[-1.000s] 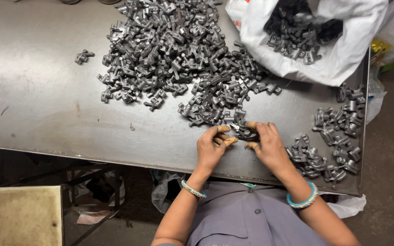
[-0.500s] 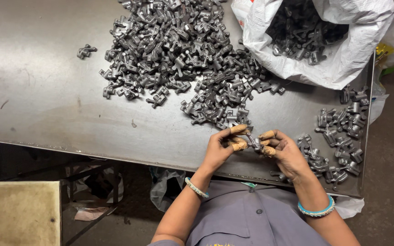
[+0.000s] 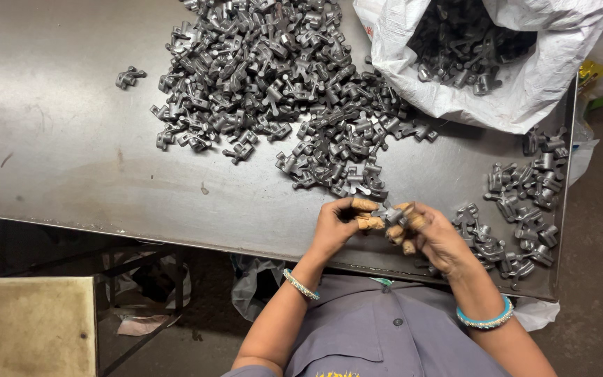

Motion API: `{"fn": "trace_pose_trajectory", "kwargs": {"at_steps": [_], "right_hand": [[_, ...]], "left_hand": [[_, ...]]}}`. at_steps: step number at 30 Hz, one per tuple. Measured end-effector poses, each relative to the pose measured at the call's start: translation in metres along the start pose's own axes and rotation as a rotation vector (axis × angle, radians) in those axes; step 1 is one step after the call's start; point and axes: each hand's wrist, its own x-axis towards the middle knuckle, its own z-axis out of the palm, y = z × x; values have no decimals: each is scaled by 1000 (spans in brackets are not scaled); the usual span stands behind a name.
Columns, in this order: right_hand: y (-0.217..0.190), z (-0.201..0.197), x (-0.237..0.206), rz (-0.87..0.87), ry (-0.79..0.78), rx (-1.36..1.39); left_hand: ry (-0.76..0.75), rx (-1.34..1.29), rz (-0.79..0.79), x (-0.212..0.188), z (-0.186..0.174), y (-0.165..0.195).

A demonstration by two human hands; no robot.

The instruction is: The person sorts through a large pile of small metal castings spread on a metal table, picking up individual pieces by hand, turning and inspecting them, and placing selected pieces into a white sack on the table. They continue handling and sorting the pile throughout the episode.

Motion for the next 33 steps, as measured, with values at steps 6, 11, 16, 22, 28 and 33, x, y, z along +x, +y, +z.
{"fn": "trace_pose_trajectory", "kwargs": {"at_steps": [6,11,16,22,28,33], "right_hand": [[-67,7,17,-149,-73,-245],[-75,64,34,-498,133,-579],[-46,98,37,-871,291,-1531],[-29,58,39,-628,283,-951],[-14,5,22,-274,55,7],[-16,-4,14,-65,37,293]], "left_hand": [[302,708,304,-9,-5,22],[418,872,321,-6,-8,18],[423,914,368,-3,-9,10],[383,865,239,-3,2,29],[358,960,300,-1,14,41],[326,1059,248,1,20,42]]}}
